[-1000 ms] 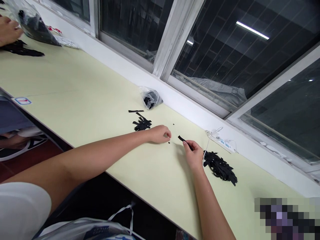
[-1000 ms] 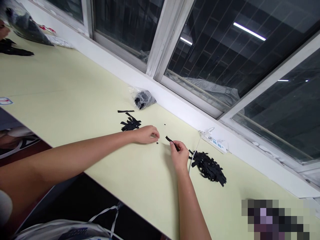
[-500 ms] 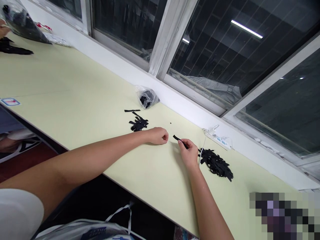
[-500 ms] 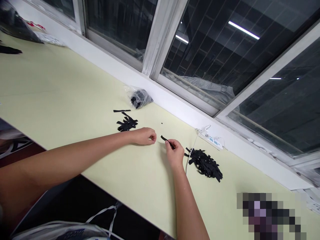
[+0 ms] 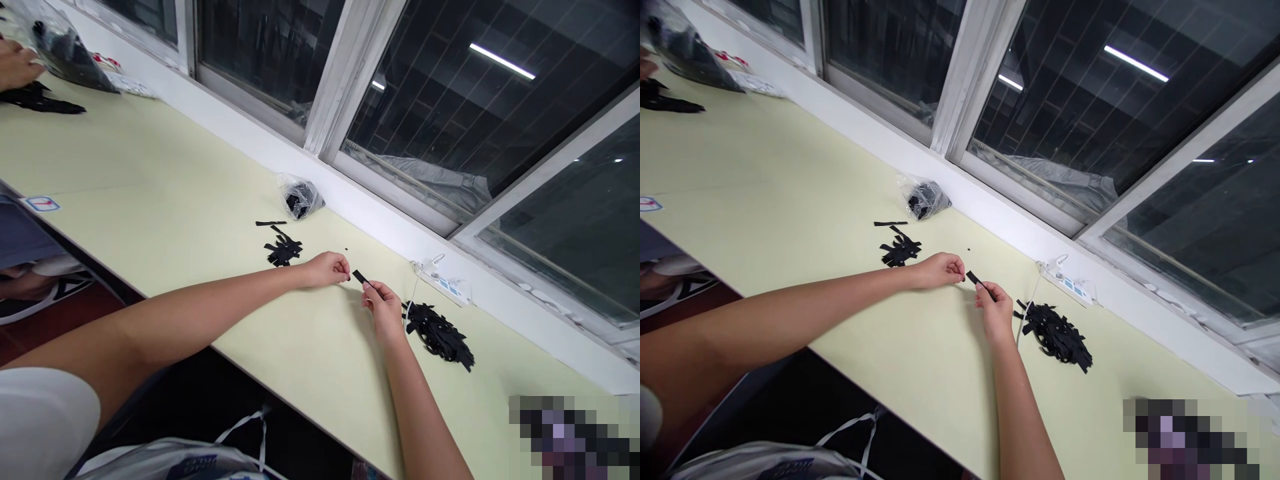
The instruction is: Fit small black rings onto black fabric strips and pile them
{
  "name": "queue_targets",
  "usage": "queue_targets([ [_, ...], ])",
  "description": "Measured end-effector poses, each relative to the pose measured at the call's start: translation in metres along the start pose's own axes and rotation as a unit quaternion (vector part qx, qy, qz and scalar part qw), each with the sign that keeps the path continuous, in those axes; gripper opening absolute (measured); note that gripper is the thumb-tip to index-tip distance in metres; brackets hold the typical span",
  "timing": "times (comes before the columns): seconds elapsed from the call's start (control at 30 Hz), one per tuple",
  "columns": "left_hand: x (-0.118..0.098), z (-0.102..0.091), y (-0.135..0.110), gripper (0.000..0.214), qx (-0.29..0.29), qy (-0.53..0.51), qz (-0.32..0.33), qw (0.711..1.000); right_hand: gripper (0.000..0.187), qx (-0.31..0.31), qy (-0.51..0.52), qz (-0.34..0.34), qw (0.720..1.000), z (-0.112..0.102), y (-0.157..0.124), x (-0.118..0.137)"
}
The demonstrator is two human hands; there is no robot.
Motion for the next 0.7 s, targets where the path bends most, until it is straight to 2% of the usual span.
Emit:
queue_targets([
  [0.1, -0.001, 0.002, 0.0, 0.012, -0.006, -0.067, -0.011, 0.998, 0.032, 0.005, 0.103, 0.027, 0.994, 0.002, -0.003, 0.001],
  [0.2, -0.003, 0.002, -0.002, 0.012, -0.025, -0.095, -0.02, 0.995, 0.03, 0.035, 0.156, 0.051, 0.986, 0.005, -0.004, 0.0],
  [0.5, -0.003, 0.009, -0.002, 0.014, -0.048, -0.143, -0.048, 0.987, 0.023, 0.071, 0.233, 0.107, 0.964, 0.012, -0.006, -0.009],
  [0.7, -0.007, 0.009, -0.004, 0.015, -0.064, -0.154, -0.061, 0.984, 0.018, 0.09, 0.243, 0.128, 0.957, 0.015, -0.004, -0.01],
])
Point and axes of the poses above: each hand's wrist, its own y-axis towards the middle knuckle, its own z-axis out of the palm, x = y × z, the point moved 6 cm from there along y, towards the middle knuckle, and after that the axes turned 12 degrees about x, right-handed, at the moved point
